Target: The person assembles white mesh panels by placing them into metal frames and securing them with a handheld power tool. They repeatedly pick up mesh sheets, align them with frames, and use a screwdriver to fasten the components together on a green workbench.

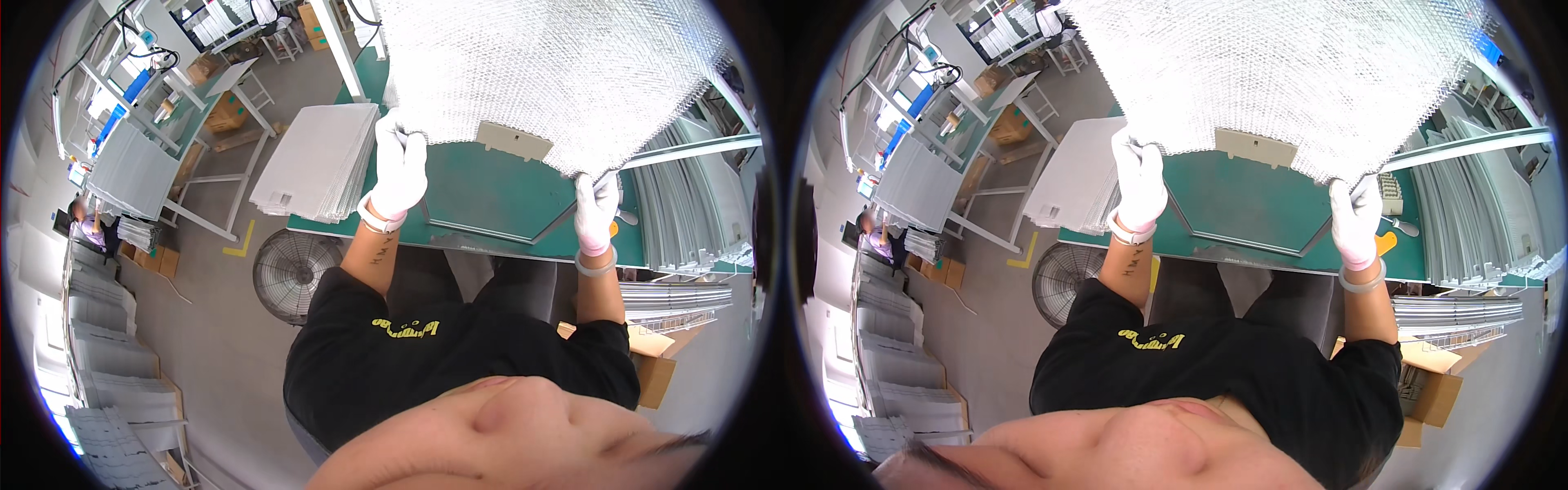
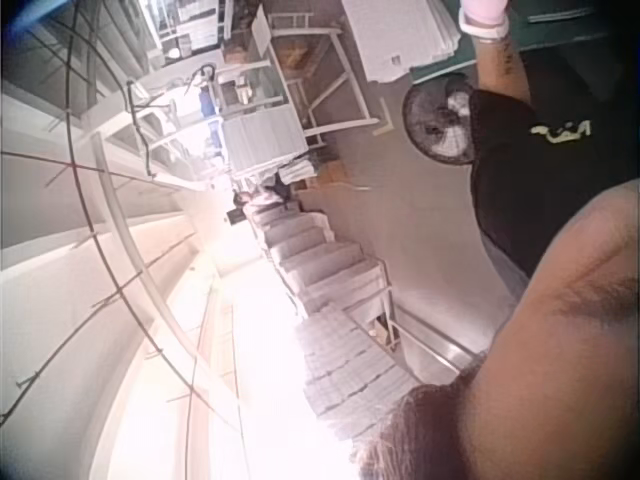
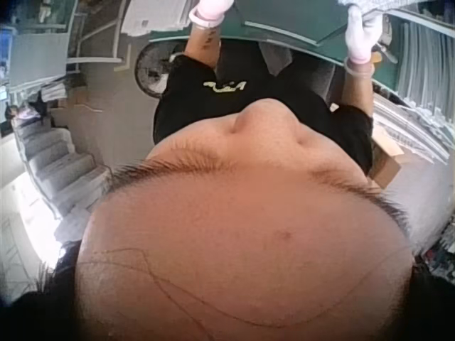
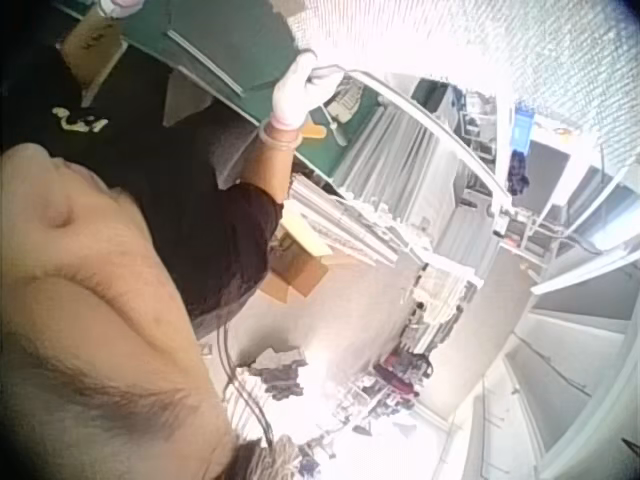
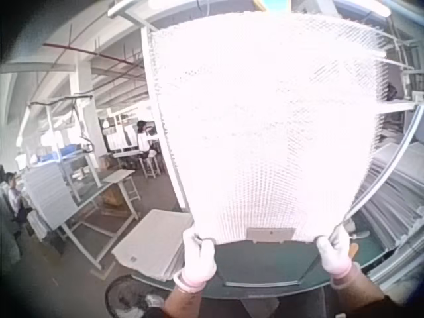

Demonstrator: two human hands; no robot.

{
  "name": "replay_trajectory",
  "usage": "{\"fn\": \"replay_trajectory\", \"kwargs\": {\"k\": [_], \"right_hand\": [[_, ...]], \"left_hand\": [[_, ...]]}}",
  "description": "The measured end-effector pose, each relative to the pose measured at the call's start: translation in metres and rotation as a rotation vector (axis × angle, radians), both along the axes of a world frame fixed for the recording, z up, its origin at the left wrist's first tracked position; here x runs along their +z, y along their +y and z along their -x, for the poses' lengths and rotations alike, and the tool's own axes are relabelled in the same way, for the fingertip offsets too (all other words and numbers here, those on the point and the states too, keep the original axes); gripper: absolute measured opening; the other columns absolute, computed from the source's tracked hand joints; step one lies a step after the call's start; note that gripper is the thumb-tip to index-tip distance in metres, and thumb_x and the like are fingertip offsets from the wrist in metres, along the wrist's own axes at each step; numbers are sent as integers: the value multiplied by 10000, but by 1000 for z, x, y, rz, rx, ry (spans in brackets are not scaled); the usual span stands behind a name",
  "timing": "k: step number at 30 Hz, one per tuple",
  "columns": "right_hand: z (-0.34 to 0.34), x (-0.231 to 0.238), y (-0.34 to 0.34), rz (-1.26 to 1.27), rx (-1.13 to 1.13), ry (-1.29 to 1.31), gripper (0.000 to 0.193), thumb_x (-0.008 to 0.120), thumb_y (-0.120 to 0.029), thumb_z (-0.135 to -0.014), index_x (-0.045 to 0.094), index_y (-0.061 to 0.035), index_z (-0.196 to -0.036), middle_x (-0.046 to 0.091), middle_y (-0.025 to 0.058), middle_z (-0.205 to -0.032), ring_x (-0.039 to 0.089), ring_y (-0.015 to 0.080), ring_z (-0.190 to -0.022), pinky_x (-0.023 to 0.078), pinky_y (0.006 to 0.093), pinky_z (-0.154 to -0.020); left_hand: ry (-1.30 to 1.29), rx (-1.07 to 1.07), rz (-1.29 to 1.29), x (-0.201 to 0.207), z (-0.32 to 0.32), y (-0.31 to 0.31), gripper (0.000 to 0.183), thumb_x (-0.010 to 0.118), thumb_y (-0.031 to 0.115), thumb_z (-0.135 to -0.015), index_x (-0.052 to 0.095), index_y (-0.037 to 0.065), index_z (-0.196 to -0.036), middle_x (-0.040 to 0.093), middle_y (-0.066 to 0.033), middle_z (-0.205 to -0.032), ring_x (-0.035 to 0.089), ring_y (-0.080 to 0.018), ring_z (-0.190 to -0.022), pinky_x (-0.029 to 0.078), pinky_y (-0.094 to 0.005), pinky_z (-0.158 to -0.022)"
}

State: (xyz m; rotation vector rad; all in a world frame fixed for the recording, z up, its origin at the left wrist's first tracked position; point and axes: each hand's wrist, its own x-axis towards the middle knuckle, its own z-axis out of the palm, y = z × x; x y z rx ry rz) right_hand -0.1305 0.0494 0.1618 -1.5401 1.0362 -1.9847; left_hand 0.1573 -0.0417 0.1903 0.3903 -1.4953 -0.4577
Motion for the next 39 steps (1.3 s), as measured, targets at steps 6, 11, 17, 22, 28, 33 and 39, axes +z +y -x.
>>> {"fn": "replay_trajectory", "kwargs": {"k": [6, 11, 17, 22, 28, 33, 39], "right_hand": [[15, 3, -4, 58, 113, 97, 172, 508, -103, -994, 581, -9, -1117, 523, -48, -811, 400, 25, -694, 307, 197, -616], [18, 7, -8, -78, -31, -45, 63, 580, -67, -955, 555, -61, -898, 548, -20, -814, 430, 45, -721, 375, 227, -651], [13, 5, -16, 70, -106, 54, 136, 559, -162, -1006, 563, -48, -933, 449, -68, -691, 355, 27, -611, 281, 206, -543], [8, 3, -16, 91, -234, 107, 185, 610, -146, -985, 521, -72, -840, 442, -56, -673, 367, 31, -621, 312, 208, -555], [10, 1, -15, -2, -301, 225, 147, 649, -146, -964, 568, -34, -914, 517, -32, -773, 435, 54, -709, 398, 237, -638], [6, -25, -24, -175, -126, 100, 156, 620, -113, -952, 621, 11, -1047, 595, -18, -819, 495, 53, -727, 434, 229, -663], [-9, -42, -8, -415, 97, 2, 294, 583, -71, -948, 573, 21, -1227, 643, 24, -1078, 582, 92, -988, 469, 269, -897]], "left_hand": [[41, -170, -333, 0, -11, -3, 233, 461, -8, -969, 512, -4, -1196, 541, -2, -849, 457, -73, -714, 425, -239, -662], [-148, 54, -118, 3, -7, -2, 265, 493, -1, -961, 520, -11, -1225, 578, -3, -860, 496, -81, -721, 437, -247, -656], [199, -314, -223, 7, 3, 1, 324, 560, -27, -931, 518, -28, -1252, 548, 21, -817, 477, -70, -702, 431, -243, -639], [11, -87, -267, 4, -1, 3, 188, 639, -13, -901, 584, -23, -1080, 504, 40, -720, 440, -55, -630, 410, -220, -581], [-26, 120, -35, -21, 3, 5, 94, 653, -11, -894, 569, 16, -862, 486, 31, -674, 433, -45, -614, 400, -229, -549], [12, -23, -338, -69, 3, -4, 86, 636, 22, -900, 598, -10, -970, 610, -7, -781, 517, -59, -672, 451, -241, -609], [-93, -151, -622, -93, -4, 9, 334, 635, 26, -884, 587, -38, -1208, 683, -74, -1095, 637, -137, -995, 506, -295, -886]]}}
